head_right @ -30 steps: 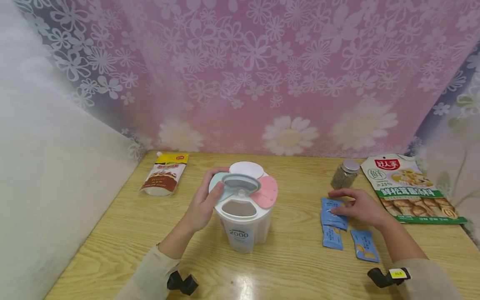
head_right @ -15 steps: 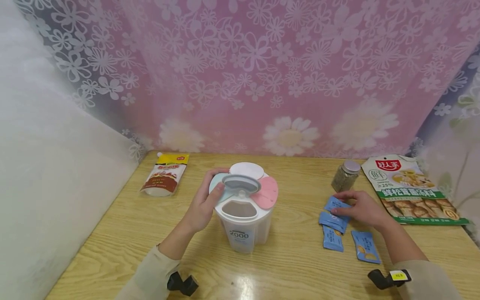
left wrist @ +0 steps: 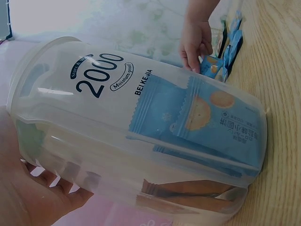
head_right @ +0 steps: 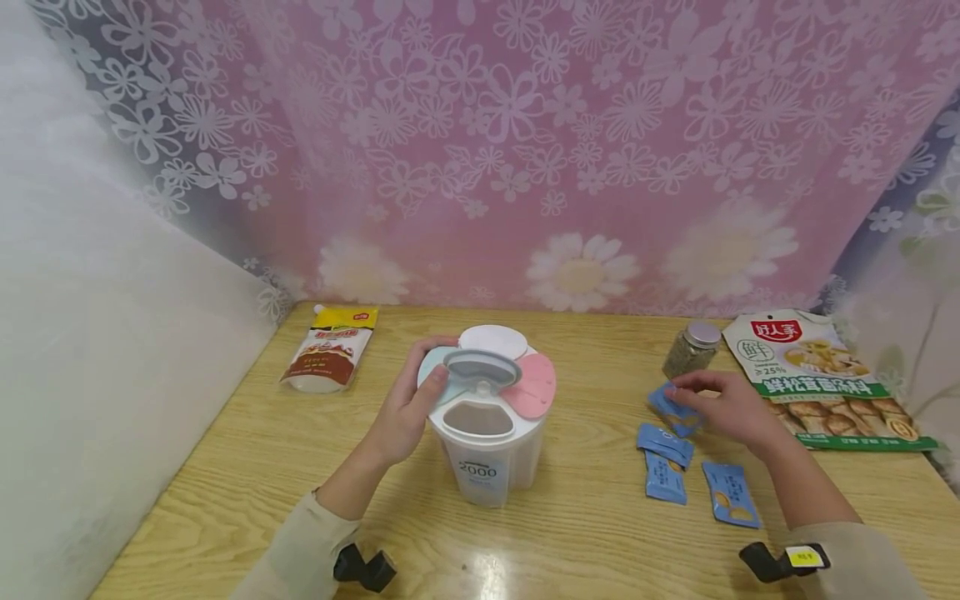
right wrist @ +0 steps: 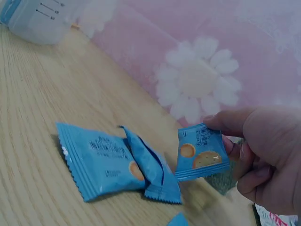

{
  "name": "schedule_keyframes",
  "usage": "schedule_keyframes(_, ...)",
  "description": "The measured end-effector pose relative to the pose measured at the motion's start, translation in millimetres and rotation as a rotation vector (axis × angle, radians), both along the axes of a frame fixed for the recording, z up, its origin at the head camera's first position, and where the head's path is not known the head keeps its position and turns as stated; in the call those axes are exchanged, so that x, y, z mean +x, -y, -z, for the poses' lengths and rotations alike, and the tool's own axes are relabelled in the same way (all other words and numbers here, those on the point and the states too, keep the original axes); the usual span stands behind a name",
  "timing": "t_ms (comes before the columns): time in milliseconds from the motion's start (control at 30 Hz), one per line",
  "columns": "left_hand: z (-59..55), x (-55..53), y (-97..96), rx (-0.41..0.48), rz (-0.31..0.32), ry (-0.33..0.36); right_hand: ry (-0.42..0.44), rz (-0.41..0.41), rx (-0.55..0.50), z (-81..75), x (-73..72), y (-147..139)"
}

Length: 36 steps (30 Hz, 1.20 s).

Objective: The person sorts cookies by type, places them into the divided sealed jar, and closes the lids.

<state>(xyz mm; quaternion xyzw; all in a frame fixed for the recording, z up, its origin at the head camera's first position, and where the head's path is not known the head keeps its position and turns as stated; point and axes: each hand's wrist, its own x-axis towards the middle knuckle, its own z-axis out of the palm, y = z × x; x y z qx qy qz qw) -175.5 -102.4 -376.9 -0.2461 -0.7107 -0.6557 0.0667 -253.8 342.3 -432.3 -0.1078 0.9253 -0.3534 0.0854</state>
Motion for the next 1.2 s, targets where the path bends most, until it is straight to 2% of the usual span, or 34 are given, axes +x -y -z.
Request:
schedule_keyframes(267,0.7,0.5,-0.6,-0.001,0.000,0.014,0.002,0.037,-0.057,-23.5,15.6,21.2)
schedule_keyframes(467,0.8,1.0,-0.2,0.000,0.003,0.015,0.035,0.067,-0.130,-37.5,27.9,34.0)
schedule_keyframes(633,1.4,0.5,0.1,-0.001,0.002,0.006,0.005,0.070,-0.168,-47.2,39.1,43.9)
schedule_keyframes(900,0.7,0.2,0.1,0.007,0.001,0.016,-0.047,0.021,-0.339,-62.4,58.4,61.6)
schedule_keyframes(1200,0.6,-0.6,-0.7,0.004,-0.006,0.011,-0.148,-0.080,-0.467,-82.2,80.6,85.0)
